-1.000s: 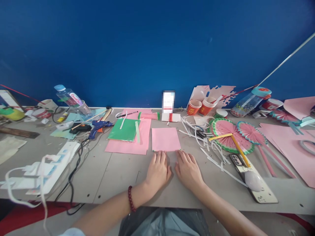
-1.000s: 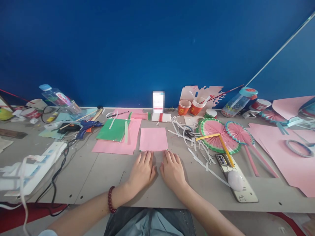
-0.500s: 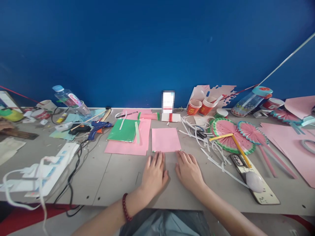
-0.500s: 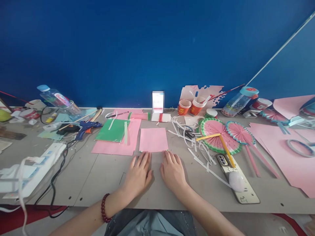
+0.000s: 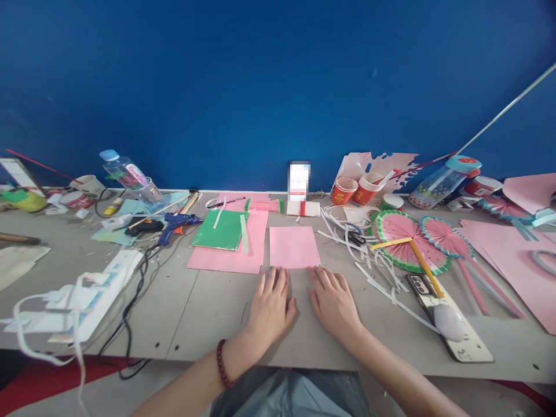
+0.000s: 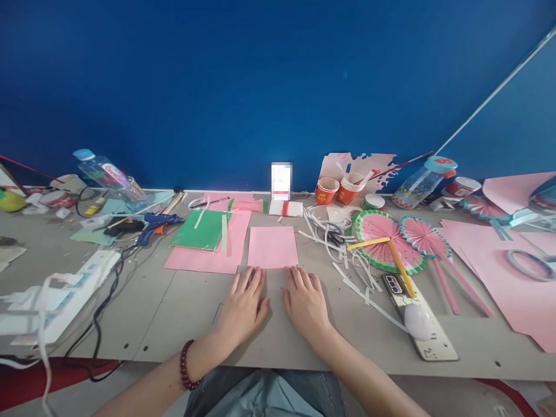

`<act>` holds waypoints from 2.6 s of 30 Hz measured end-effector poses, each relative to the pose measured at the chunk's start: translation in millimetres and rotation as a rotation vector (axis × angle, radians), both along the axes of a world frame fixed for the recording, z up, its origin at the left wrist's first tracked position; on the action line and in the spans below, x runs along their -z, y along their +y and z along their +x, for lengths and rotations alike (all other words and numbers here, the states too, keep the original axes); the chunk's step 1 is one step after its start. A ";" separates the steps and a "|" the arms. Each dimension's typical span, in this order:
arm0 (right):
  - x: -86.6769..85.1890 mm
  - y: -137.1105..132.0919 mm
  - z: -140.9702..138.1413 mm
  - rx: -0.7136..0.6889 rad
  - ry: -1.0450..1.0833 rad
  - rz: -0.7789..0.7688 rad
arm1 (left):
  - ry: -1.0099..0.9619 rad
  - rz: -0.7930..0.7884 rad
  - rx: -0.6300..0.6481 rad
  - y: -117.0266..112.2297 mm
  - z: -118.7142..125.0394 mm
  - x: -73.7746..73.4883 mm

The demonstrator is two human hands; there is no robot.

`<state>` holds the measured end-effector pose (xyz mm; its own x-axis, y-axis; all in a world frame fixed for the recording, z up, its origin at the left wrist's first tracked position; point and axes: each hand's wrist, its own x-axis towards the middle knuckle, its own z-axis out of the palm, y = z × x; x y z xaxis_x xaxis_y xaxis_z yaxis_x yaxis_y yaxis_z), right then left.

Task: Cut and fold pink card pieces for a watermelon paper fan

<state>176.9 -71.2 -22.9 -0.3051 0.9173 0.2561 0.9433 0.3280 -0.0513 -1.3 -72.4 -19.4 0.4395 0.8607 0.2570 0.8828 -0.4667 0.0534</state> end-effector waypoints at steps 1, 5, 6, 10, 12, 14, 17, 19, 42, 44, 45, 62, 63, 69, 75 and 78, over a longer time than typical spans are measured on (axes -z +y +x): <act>0.4 0.0 0.1 0.000 -0.002 -0.005 | -0.002 0.003 0.001 -0.1 -0.2 -0.1; 1.1 0.2 0.7 0.003 -0.006 -0.009 | 0.010 0.000 -0.005 -0.6 -0.4 0.1; 0.8 0.3 0.9 0.004 -0.007 -0.006 | 0.018 -0.004 -0.011 -0.8 -0.3 0.1; -1.9 0.6 0.4 -0.005 -0.022 0.006 | 0.047 -0.022 -0.023 -1.0 -0.1 -1.1; -3.1 0.6 -0.8 -0.004 -0.032 0.004 | 0.041 -0.032 -0.025 0.4 -0.6 -2.3; -3.5 0.4 -2.3 0.002 -0.035 0.000 | 0.027 -0.046 -0.024 2.8 -1.3 -3.9; -2.9 0.3 -3.8 0.008 -0.029 0.001 | 0.010 -0.056 -0.007 6.9 -1.9 -6.7; -1.7 0.4 -3.9 0.011 -0.021 0.011 | -0.001 -0.047 0.010 8.7 -1.6 -8.5; -0.1 2.5 -13.5 -0.035 0.027 0.011 | -0.047 -0.105 0.031 11.9 0.7 -4.1; 1.2 2.1 -12.6 -0.017 0.026 0.017 | -0.048 -0.115 0.023 11.8 0.7 -4.0; 1.9 2.1 -11.9 -0.009 0.024 0.022 | -0.049 -0.119 0.021 11.8 0.8 -4.1; -2.7 -1.0 -6.3 0.023 0.018 0.009 | -0.040 -0.082 0.010 10.3 2.2 -7.8; -3.1 -1.1 -6.5 0.027 0.020 0.007 | -0.037 -0.076 0.006 9.8 2.4 -8.7; -6.0 -1.0 -7.5 0.029 0.026 0.011 | -0.047 -0.028 -0.024 6.7 3.0 -10.9; -4.3 0.4 -6.2 0.022 0.025 0.031 | -0.105 -0.015 -0.059 10.0 -0.8 -6.8; -2.0 1.4 -5.0 0.017 0.029 0.037 | -0.131 0.002 -0.065 11.4 -4.2 -3.7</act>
